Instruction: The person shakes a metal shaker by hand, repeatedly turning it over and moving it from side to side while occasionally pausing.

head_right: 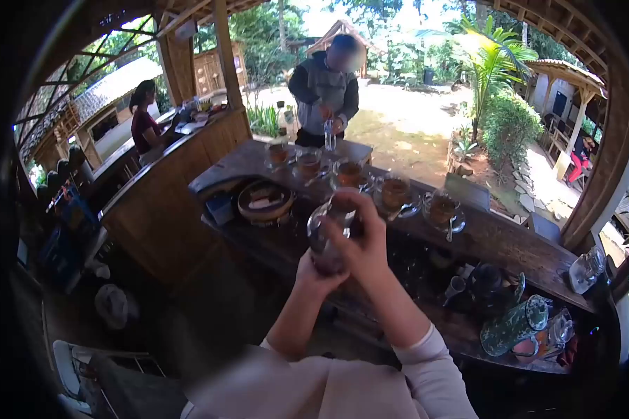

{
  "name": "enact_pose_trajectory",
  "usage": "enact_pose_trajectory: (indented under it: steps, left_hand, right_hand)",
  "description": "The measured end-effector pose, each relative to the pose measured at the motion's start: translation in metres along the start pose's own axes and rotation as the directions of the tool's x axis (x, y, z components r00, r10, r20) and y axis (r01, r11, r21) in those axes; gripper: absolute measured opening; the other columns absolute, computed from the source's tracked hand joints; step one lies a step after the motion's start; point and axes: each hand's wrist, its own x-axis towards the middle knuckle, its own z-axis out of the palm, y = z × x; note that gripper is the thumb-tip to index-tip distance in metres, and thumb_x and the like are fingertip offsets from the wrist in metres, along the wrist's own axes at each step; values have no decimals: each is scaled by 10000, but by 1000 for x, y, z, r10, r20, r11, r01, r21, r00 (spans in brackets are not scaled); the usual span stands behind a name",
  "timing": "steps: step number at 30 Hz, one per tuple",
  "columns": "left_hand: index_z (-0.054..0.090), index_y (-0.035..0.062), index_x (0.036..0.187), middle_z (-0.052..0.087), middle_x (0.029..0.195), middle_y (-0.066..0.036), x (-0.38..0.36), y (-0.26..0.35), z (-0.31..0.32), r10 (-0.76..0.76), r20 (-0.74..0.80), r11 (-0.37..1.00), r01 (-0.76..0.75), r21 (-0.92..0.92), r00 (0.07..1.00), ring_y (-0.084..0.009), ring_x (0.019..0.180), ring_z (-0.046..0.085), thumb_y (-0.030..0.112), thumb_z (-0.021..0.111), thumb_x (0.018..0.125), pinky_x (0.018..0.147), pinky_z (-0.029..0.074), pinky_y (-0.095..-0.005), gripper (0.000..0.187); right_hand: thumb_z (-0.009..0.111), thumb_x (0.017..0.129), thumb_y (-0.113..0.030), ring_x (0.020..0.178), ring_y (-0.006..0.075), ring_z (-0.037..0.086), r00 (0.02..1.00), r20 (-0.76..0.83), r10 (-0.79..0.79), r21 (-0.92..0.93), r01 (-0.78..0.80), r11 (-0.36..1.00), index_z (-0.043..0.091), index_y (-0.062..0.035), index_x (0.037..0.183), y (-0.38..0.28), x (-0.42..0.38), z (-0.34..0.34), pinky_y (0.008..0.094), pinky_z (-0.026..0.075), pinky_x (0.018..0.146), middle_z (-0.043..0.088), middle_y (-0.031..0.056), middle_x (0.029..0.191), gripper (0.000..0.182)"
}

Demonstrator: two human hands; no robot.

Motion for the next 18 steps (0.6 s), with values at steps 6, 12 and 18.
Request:
enact_pose_trajectory:
  steps: [6,12,18]
  left_hand:
    - [634,133,972,572,1117,-87,-14,32,36,17,855,980,160,-116,519,-231,1104,479,301,555,862,963,383,-421,215]
    - [539,93,1093,592,1028,-95,-4,30,7,76,-61,997,-74,35,995,-232,952,578,310,347,912,908,427,-403,341]
    - [606,83,921,619,958,-93,-53,46,49,119,700,990,-32,-135,705,-252,959,573,278,523,877,817,504,-402,217]
  right_hand:
    - [571,742,-194,952,243,578,355,399,-846,103,899,425,605,-246,985,-72,-32,10,426,441,817,614,18,999,251]
    - [683,696,-212,928,232,596,981,97,-170,-10,172,985,599,-133,988,3,4,21,397,439,857,616,55,988,314]
    - [653,725,-177,962,230,578,698,410,-587,-69,665,743,594,-51,976,-36,-14,5,384,431,903,608,113,1002,286]
